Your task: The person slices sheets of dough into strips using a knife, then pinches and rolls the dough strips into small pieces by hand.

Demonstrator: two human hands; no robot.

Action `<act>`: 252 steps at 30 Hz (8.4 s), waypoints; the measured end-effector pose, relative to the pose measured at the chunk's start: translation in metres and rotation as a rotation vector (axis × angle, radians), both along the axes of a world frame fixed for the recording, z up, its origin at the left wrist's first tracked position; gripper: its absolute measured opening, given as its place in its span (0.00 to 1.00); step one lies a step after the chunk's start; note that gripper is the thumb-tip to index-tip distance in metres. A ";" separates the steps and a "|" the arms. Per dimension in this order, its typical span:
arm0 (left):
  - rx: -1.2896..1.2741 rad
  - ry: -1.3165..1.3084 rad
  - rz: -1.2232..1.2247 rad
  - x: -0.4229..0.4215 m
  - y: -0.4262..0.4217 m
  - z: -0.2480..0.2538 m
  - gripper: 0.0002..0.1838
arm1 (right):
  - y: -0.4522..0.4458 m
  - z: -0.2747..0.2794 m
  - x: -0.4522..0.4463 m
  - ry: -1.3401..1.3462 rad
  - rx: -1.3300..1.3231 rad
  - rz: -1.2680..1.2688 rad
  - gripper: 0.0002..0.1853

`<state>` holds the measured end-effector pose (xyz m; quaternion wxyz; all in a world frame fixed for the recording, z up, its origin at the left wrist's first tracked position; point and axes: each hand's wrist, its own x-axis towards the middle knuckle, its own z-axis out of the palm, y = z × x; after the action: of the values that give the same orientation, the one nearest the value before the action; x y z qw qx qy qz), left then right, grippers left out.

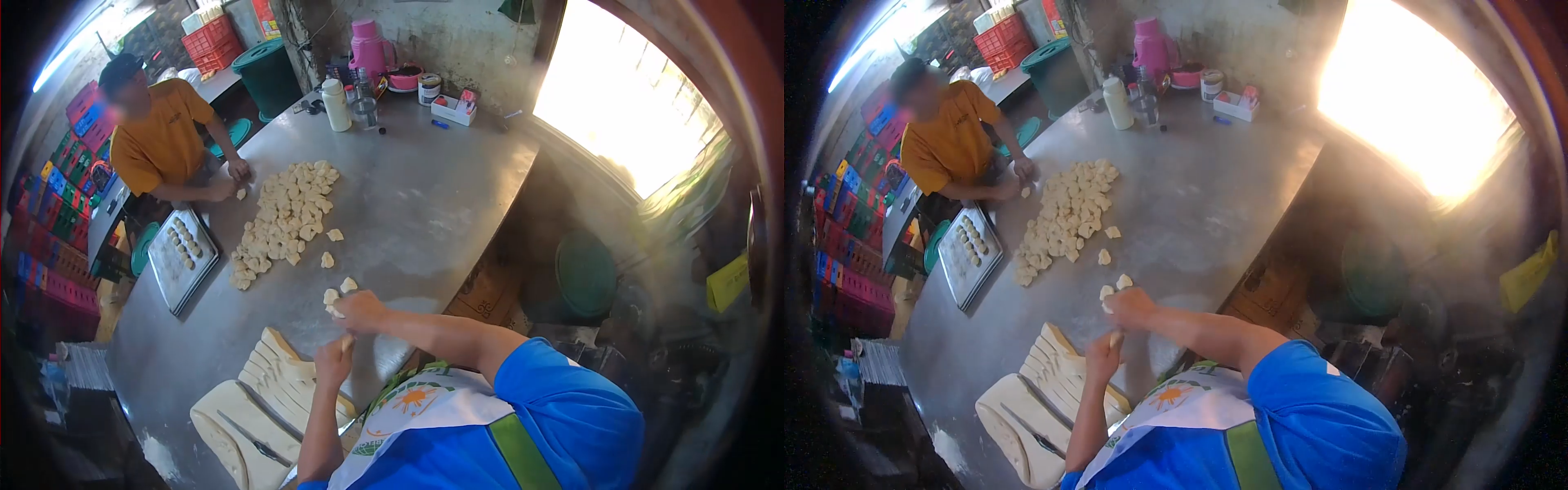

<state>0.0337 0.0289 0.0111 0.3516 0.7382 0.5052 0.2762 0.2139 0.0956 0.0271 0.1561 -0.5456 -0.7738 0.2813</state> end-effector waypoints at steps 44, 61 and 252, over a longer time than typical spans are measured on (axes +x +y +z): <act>0.010 -0.005 0.167 -0.042 -0.003 -0.010 0.32 | -0.029 0.000 -0.021 0.228 0.324 0.137 0.22; -0.195 0.207 0.004 0.002 0.010 0.020 0.11 | -0.009 0.020 -0.001 0.198 0.133 0.072 0.19; -0.095 0.008 0.533 -0.028 0.062 0.069 0.14 | 0.047 -0.002 0.021 0.345 -0.235 0.319 0.24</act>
<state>0.0056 0.0910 0.0799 0.2987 0.5630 0.6953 0.3323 0.2345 0.1428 0.0255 0.1749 -0.3750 -0.7739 0.4794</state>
